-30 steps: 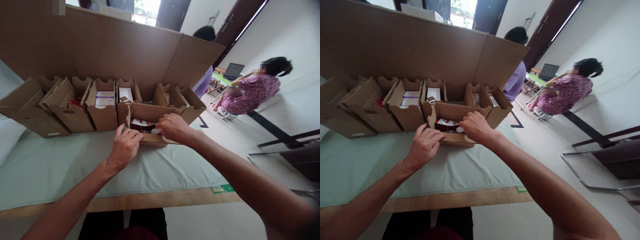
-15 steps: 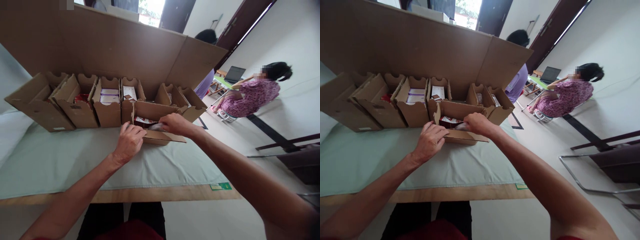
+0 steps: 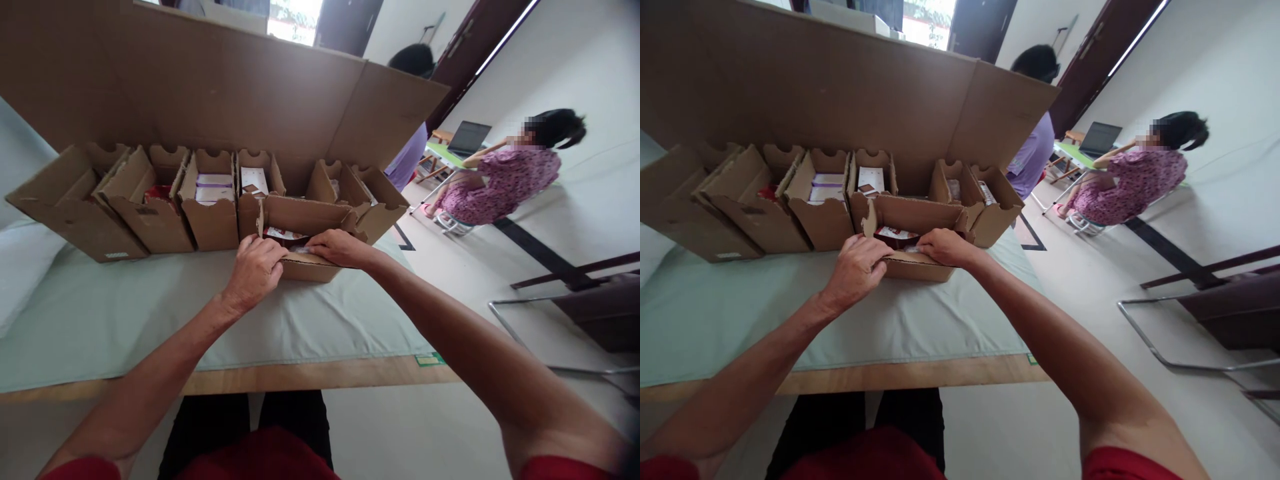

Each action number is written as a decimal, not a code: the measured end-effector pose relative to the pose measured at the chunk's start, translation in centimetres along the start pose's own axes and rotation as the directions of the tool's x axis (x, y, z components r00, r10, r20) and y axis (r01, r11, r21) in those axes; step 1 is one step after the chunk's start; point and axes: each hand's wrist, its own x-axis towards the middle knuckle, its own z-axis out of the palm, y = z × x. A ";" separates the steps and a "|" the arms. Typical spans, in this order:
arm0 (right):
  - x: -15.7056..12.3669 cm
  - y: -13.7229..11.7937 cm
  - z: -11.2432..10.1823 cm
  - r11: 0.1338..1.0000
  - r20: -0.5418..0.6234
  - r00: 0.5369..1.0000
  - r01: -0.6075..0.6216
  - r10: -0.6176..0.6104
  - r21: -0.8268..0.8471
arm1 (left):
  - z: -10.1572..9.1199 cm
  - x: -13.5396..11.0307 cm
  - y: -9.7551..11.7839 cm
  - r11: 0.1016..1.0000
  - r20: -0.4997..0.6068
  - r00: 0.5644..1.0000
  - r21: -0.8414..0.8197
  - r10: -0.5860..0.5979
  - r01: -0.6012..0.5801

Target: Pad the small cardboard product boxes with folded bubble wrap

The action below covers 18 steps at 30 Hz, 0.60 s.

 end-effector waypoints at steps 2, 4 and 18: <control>0.4 -0.3 0.1 0.999 0.024 0.999 -0.027 0.028 -0.017 | 0.1 0.0 0.1 1.000 -0.020 1.000 0.011 -0.007 0.007; 0.8 -0.9 0.0 0.993 0.023 0.997 -0.076 0.078 -0.086 | 0.2 -0.1 0.1 1.000 -0.031 1.000 0.022 -0.005 0.006; -1.0 -3.8 -1.4 0.997 0.000 1.000 0.027 -0.027 -0.076 | -0.5 0.2 0.7 1.000 -0.007 1.000 0.028 -0.001 0.001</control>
